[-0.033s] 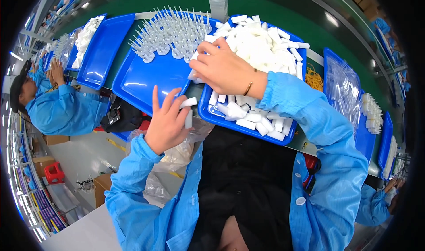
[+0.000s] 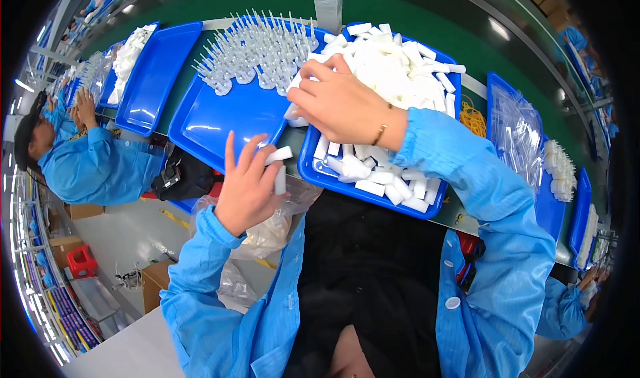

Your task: The person pours foam pieces into a tray, attaches the foam pieces onto the prongs of a plastic base, slides clear plastic sleeves over them, and fastens the assembly with a rubber band before placing it into a tray.

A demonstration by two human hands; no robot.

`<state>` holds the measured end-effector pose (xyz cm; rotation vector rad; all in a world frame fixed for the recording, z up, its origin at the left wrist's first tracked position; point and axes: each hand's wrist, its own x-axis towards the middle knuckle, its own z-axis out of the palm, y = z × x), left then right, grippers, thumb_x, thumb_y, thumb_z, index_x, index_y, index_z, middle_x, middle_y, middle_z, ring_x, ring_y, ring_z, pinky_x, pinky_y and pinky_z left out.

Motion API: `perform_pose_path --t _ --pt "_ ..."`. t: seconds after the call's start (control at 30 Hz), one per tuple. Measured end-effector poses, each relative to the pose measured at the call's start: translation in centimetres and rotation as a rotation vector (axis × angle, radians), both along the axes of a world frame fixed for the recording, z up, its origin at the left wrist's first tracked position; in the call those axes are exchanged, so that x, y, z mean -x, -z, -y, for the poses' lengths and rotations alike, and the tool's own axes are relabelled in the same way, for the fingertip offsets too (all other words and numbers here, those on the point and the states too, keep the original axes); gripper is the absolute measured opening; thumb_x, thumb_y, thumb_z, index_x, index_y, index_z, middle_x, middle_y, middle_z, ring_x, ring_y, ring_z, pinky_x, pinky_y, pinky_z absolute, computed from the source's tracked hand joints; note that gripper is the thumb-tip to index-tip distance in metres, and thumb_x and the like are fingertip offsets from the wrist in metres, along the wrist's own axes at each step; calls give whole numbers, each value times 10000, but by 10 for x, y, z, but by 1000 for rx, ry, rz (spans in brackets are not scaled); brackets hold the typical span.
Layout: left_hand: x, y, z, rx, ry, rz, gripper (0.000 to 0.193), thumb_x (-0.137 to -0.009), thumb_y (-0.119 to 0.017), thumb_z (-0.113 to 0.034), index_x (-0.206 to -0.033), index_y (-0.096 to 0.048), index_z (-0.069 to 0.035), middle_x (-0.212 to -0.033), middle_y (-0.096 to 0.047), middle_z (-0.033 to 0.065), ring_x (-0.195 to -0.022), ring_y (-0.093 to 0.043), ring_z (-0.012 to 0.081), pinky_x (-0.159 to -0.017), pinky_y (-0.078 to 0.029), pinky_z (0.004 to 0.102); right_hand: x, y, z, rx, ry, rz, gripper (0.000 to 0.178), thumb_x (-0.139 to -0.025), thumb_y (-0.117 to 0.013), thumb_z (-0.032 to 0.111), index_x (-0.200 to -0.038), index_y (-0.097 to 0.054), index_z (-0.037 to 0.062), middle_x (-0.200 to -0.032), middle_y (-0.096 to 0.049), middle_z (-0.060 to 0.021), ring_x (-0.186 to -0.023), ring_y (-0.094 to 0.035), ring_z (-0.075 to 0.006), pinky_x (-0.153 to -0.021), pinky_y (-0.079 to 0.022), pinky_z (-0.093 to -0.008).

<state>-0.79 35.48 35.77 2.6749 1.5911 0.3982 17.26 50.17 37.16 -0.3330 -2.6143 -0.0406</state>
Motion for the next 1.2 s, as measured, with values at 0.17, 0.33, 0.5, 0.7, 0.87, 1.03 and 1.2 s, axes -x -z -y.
perform_pose_path --t 0.17,0.33,0.5,0.7,0.87,1.03,1.2 --pt "-2 -18 8 -64 -68 295 595 -487 -813 -223 -995 -570 -34 -1097 -498 136 -1102 -448 351 -920 -354 488 -46 -32 13 75 77 145 203 -767 -636 201 -908 -576 67 -871 -576 -44 -1016 -472 -246 -822 -326 -402" --pt "-48 8 -17 -25 5 301 687 -566 -792 -315 -1143 -532 -48 -1153 -497 144 -1104 -446 353 -898 -378 436 -58 -40 1 177 40 267 286 -751 -670 273 -943 -589 77 -991 -556 -65 -1050 -462 -242 -838 -316 -400" --pt "-49 5 -19 -48 -39 306 719 -600 -742 -414 -1169 -514 -40 -1195 -467 144 -1124 -426 353 -899 -375 436 -41 -23 -31 134 120 170 273 -783 -631 287 -951 -603 74 -922 -589 -77 -927 -518 -230 -799 -338 -361" --pt "-27 21 -36 -221 -229 291 408 -682 -652 -56 -1064 -522 9 -1112 -497 165 -1073 -447 351 -857 -385 426 0 4 -66 119 48 170 288 -778 -619 280 -1009 -581 112 -920 -591 -67 -931 -532 -233 -802 -342 -382" --pt "-30 27 -54 -183 -353 229 426 -644 -690 -73 -1040 -544 -12 -1109 -501 150 -1064 -452 349 -854 -383 419 21 24 -60 97 16 283 318 -751 -640 262 -1015 -555 106 -956 -552 -68 -962 -500 -229 -812 -329 -375" --pt "-26 35 -63 -172 -325 168 358 -646 -696 -102 -973 -571 -26 -1116 -492 153 -1077 -441 347 -833 -384 417 28 25 -59 103 46 280 402 -687 -666 226 -1038 -522 93 -926 -514 -75 -945 -470 -243 -790 -325 -382" --pt "-26 28 -58 -284 -351 309 175 -690 -678 -87 -835 -598 -30 -1057 -569 116 -1039 -496 333 -795 -404 418 31 29 -59 59 28 220 390 -633 -651 143 -999 -531 80 -894 -527 -63 -934 -472 -236 -760 -345 -383"
